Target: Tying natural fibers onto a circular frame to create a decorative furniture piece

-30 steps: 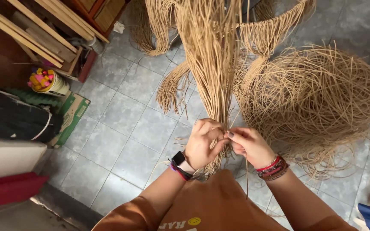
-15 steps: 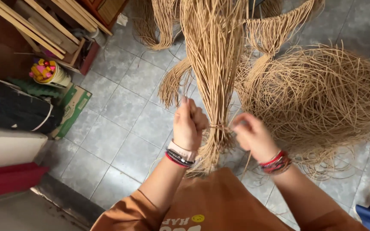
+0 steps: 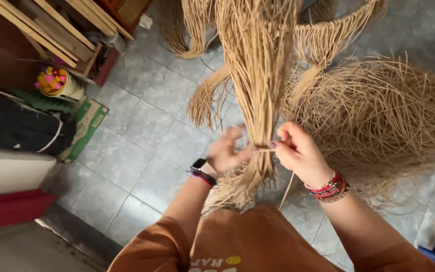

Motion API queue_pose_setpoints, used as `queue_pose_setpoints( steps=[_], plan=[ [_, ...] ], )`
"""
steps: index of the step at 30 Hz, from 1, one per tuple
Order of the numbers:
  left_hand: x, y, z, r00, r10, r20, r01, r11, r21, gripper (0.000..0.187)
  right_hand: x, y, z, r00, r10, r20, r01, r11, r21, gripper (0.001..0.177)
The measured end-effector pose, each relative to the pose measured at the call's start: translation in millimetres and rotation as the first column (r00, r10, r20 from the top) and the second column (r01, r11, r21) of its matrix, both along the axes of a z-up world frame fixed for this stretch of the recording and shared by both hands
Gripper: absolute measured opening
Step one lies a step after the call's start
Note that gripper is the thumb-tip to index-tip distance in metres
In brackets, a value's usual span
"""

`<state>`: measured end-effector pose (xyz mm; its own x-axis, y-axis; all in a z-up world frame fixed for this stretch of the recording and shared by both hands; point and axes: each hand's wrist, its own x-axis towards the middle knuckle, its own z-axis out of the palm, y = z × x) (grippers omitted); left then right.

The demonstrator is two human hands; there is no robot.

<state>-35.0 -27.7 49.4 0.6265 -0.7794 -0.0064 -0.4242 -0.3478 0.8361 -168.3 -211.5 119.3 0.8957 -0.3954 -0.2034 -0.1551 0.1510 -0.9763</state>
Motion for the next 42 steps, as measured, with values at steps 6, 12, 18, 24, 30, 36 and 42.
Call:
queue_pose_setpoints(
  steps=[6,12,18,24,30,36,42],
  plan=[
    [-42.9,-38.4,-37.5,0.533,-0.379,-0.757,-0.095,0.862,-0.498,0.029,14.0,-18.2,-6.6,0.966,0.228,0.118,-0.189,0.942,-0.277,0.016],
    [-30.9,-17.9,-73.9,0.246,-0.388,-0.888,-0.360,0.814,-0.456,0.025,-22.1,-41.9,-30.2,0.961,0.239,0.140,-0.225,0.969,-0.104,0.026],
    [-7.0,-2.7,-30.0,0.216,-0.386,-0.897,-0.486,0.754,-0.441,0.040,-33.0,14.8,-142.4,0.856,0.494,-0.151,-0.501,0.723,-0.475,0.050],
    [43.9,46.2,0.5,0.306,-0.225,-0.925,-0.447,0.824,-0.349,0.034,-75.0,-52.2,-193.9,0.760,0.395,-0.516,-0.610,0.162,-0.776,0.030],
    [64.8,59.6,35.4,0.313,-0.068,-0.947,-0.512,0.828,-0.229,0.037,-63.9,-39.7,-140.6,0.607,0.298,-0.737,-0.793,0.172,-0.584,0.048],
    [32.2,32.8,42.6,0.325,-0.131,-0.937,-0.384,0.887,-0.257,0.020,8.3,18.5,-46.6,0.861,0.506,-0.047,-0.435,0.686,-0.583,0.023],
    [57.0,38.2,65.7,0.811,0.073,-0.581,-0.102,0.995,-0.017,0.048,34.7,30.4,15.9,0.652,0.339,-0.678,-0.757,0.332,-0.562,0.064]
  ],
)
